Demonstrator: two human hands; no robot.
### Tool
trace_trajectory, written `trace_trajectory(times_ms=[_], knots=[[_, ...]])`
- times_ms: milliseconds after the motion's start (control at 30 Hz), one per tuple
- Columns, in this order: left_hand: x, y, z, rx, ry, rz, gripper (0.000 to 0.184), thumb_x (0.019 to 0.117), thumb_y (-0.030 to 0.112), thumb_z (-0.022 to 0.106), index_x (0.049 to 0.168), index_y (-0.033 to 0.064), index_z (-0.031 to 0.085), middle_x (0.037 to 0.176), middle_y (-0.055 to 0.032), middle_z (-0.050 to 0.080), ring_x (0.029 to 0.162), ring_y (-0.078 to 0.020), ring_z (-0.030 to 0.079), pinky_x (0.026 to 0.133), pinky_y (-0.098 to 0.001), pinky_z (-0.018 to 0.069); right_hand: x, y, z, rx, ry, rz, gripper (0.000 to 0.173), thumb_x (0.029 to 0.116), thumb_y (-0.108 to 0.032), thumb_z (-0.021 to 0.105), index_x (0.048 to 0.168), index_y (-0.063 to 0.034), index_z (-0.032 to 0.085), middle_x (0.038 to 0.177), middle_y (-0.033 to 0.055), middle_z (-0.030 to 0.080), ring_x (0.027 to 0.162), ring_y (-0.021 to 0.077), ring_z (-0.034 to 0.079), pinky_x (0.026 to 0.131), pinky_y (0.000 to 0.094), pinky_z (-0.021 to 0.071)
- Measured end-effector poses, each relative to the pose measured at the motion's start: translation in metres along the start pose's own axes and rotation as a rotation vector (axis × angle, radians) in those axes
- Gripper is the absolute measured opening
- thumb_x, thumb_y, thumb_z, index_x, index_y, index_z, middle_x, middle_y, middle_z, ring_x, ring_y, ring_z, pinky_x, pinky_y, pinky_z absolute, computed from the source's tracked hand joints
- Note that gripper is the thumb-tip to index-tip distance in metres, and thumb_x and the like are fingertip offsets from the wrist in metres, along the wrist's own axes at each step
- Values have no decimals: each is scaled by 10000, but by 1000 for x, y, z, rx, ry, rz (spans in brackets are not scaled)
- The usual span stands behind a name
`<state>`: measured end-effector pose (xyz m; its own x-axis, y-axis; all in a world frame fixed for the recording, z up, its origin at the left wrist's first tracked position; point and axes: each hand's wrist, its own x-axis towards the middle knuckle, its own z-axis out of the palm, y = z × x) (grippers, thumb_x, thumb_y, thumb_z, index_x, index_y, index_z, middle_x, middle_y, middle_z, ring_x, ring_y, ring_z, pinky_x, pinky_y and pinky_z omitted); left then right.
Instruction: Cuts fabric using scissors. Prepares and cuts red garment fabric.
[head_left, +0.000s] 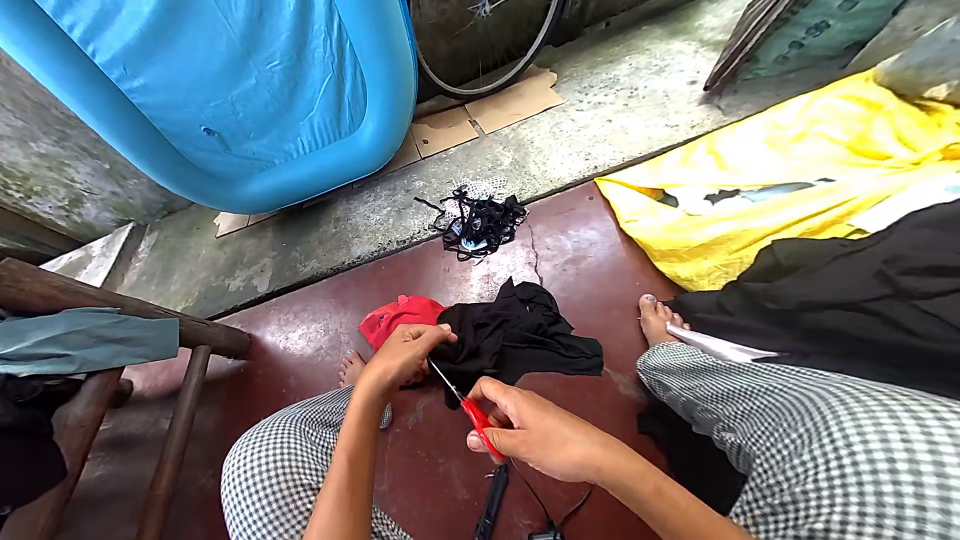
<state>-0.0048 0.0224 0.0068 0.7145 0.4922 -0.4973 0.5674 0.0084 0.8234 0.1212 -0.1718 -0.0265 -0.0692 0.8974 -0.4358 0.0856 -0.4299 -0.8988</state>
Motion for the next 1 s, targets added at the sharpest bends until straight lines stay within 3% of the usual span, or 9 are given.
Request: trace_trajectory(times_ms=[133, 200, 367, 500, 600, 867, 1000], knots=[[10, -12, 3, -75, 77, 76, 227, 1029, 226, 586, 1166, 118, 731, 978, -64, 707, 742, -121, 622, 638, -314, 519, -1, 2, 0, -41, -18, 9, 358, 953, -324, 707, 1237, -169, 553, 853, 16, 660, 724, 128, 659, 671, 320, 560], [11, -10, 1, -197, 108, 127, 262, 1021, 112, 567, 1249, 100, 696, 1137, -96, 703, 845, -172, 676, 720, -369, 578, -2, 2, -1, -50, 6, 14, 351, 955, -329, 705, 1230, -172, 552, 858, 15, 663, 731, 130, 664, 677, 323, 565], [-4, 7, -3, -358, 162, 239, 538, 945, -36, 608, 1441, 168, 574, 1409, -87, 583, 959, -241, 686, 759, -403, 608, -2, 2, -4, -42, 138, -3, 373, 956, -365, 695, 1258, -198, 552, 866, -2, 677, 729, 122, 675, 671, 313, 577], [-13, 14, -1, -327, 163, 288, 856, 823, -93, 729, 1539, 285, 452, 1303, -117, 635, 750, -219, 680, 724, -402, 614, -1, 1, -3, -12, 216, -39, 402, 942, -389, 703, 1270, -203, 562, 844, -7, 654, 714, 122, 653, 657, 314, 563], [-15, 15, -1, -276, 158, 321, 1030, 724, -139, 777, 1569, 319, 406, 1515, -63, 450, 812, -258, 694, 727, -433, 637, 1, 2, -2, 9, 234, -69, 403, 940, -379, 702, 1275, -203, 564, 858, -4, 662, 724, 124, 663, 663, 316, 573], [-22, 14, -1, -281, 140, 393, 1090, 678, -177, 770, 1574, 322, 401, 1527, -57, 413, 725, -230, 653, 641, -404, 619, 0, -3, -9, 221, 56, -183, 396, 945, -311, 713, 1270, -157, 546, 850, 27, 690, 712, 133, 672, 622, 278, 555], [-30, 20, -5, -301, 79, 408, 1114, 691, -203, 747, 1587, 336, 363, 1504, -82, 434, 691, -213, 649, 631, -370, 621, -4, -7, -16, 337, -95, -244, 433, 943, -278, 724, 1301, -135, 528, 885, 54, 702, 764, 140, 691, 683, 284, 573]])
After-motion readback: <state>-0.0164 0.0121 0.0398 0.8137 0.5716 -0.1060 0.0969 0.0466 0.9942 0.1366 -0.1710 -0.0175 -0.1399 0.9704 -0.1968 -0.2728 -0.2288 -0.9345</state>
